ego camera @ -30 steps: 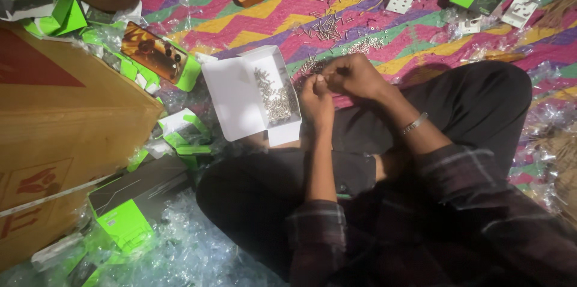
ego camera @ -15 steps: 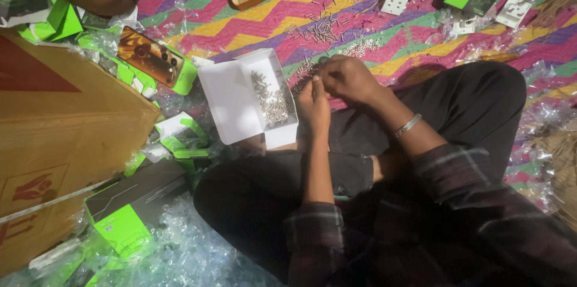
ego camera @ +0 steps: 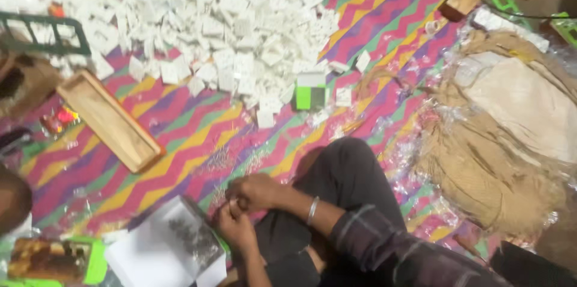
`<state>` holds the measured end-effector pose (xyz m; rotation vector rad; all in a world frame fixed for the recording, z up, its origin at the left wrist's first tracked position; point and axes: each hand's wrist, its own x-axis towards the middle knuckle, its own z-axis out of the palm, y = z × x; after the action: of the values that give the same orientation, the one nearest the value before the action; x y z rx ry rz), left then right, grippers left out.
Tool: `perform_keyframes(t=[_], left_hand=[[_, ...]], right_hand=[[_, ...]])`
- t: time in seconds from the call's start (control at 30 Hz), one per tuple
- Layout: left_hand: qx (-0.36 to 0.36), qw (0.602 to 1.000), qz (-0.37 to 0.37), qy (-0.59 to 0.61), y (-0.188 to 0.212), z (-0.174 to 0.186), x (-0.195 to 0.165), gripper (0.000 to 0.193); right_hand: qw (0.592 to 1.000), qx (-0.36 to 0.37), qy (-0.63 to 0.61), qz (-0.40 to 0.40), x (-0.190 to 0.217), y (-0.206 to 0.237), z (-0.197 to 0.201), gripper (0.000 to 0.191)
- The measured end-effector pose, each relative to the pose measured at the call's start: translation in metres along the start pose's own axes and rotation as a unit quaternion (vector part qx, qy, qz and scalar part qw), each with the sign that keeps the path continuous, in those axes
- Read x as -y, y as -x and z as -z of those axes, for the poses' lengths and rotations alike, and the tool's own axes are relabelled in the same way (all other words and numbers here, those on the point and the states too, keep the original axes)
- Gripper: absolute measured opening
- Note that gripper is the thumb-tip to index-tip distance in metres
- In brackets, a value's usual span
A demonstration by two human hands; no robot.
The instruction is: The person sits on a floor mat and sorts small metal screws by hand, picking them one at a time from a pile on the mat and placing them into an open white box beside them. Other people nearby handle white electrical switch plates and wooden trays.
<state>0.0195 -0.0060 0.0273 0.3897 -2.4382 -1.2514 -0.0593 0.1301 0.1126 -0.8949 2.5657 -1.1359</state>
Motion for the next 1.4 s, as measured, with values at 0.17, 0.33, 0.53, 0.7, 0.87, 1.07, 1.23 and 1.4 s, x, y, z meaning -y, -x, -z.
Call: perform_keyframes(t=[0.17, 0.33, 0.53, 0.7, 0.87, 1.07, 1.23, 1.4], left_hand=[[0.05, 0.996, 0.064, -0.031, -0.004, 0.003, -0.005, 0.017], [0.088, 0.989, 0.116, 0.021, -0.006, 0.006, -0.011, 0.024], [0.078, 0.991, 0.088, -0.065, -0.009, 0.015, -0.026, 0.027], [0.073, 0.992, 0.103, -0.028, -0.014, 0.017, -0.031, 0.024], [0.082, 0.987, 0.134, -0.038, -0.014, 0.017, -0.031, 0.027], [0.052, 0.991, 0.11, -0.058, -0.014, 0.014, -0.025, 0.027], [0.053, 0.993, 0.101, -0.035, -0.014, 0.016, -0.028, 0.026], [0.059, 0.98, 0.165, -0.091, -0.015, 0.017, -0.039, 0.032]], right_hand=[[0.998, -0.044, 0.051, 0.012, 0.02, -0.002, 0.01, 0.015], [0.998, -0.061, 0.03, -0.005, 0.014, -0.002, 0.005, 0.019], [0.997, -0.067, 0.044, -0.023, 0.006, -0.005, -0.006, 0.011], [0.995, -0.099, -0.004, -0.016, 0.004, -0.004, -0.012, 0.011], [0.998, -0.011, -0.011, -0.068, 0.007, -0.005, -0.008, 0.018], [0.991, 0.034, -0.02, -0.126, 0.011, -0.008, 0.003, 0.019], [0.994, -0.069, -0.052, -0.067, 0.01, -0.007, 0.0, 0.021], [0.996, -0.025, -0.045, -0.073, 0.002, -0.006, -0.01, 0.022]])
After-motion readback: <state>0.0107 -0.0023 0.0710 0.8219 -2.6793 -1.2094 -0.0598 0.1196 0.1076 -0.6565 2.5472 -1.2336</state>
